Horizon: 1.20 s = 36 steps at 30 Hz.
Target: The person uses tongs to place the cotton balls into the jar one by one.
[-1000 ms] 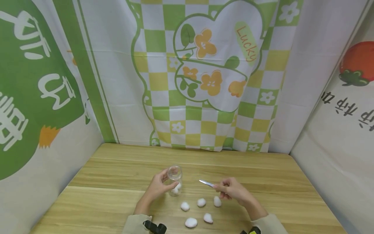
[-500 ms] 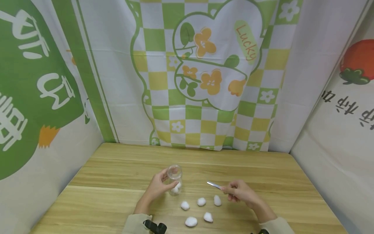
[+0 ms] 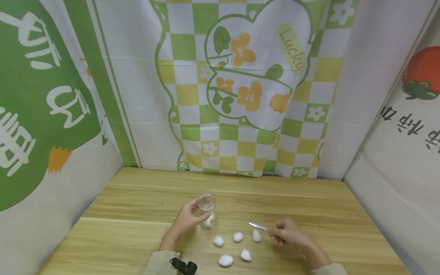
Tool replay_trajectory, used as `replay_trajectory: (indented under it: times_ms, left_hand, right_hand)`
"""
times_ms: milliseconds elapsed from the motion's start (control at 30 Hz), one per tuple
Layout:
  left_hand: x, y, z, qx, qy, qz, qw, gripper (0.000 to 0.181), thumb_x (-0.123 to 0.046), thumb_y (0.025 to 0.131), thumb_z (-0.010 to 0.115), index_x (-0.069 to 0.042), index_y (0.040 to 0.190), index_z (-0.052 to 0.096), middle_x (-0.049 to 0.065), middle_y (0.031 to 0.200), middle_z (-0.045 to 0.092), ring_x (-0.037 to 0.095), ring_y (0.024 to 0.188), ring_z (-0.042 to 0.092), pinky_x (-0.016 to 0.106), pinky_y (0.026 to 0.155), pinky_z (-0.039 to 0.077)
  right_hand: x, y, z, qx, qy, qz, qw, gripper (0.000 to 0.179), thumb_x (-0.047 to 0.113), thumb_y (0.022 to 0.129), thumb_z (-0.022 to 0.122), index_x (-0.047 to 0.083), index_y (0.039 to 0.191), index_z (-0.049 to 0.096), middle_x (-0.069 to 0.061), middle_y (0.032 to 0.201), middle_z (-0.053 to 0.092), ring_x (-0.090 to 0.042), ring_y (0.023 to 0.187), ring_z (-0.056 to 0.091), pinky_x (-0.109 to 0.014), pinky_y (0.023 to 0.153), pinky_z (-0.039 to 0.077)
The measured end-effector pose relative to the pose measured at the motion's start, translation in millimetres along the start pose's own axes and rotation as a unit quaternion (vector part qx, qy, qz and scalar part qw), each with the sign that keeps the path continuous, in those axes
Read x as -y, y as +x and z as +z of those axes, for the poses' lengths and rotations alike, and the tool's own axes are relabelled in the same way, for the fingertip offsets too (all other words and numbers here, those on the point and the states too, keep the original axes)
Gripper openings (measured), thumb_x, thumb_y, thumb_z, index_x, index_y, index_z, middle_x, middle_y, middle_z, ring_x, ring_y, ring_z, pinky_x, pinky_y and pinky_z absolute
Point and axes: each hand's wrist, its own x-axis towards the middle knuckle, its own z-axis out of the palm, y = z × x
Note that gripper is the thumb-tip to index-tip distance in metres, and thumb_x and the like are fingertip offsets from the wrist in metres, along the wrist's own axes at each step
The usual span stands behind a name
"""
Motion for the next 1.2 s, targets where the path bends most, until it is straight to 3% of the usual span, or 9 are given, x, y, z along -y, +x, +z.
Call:
replay_trajectory:
  times_ms: [800, 1200]
  left_hand:
    - [1.2, 0.9, 0.4, -0.001, -0.003, -0.005, 1.0000, 0.057, -0.018, 0.085, 0.073, -0.005, 0.136, 0.051, 0.017, 0.135, 0.061, 0.036, 0.132, 0.052, 0.051, 0.117, 0.037]
    - [-0.2, 0.9, 0.4, -0.002, 0.001, -0.004, 1.0000, 0.057, -0.017, 0.086, 0.072, -0.003, 0.136, 0.050, 0.019, 0.134, 0.060, 0.037, 0.131, 0.052, 0.052, 0.116, 0.038]
  right_hand:
    - [-29, -12.8, -13, -0.005, -0.017, 0.033, 0.9993, 0.027, 0.025, 0.094, 0.060, 0.008, 0.074, 0.056, 0.010, 0.056, 0.055, 0.001, 0.046, 0.045, -0.007, 0.042, 0.033]
    - [-37, -17.0, -14, -0.004, -0.013, 0.051, 0.9986, 0.029, 0.027, 0.093, 0.062, 0.004, 0.077, 0.060, 0.011, 0.055, 0.057, 0.001, 0.046, 0.045, -0.008, 0.041, 0.034]
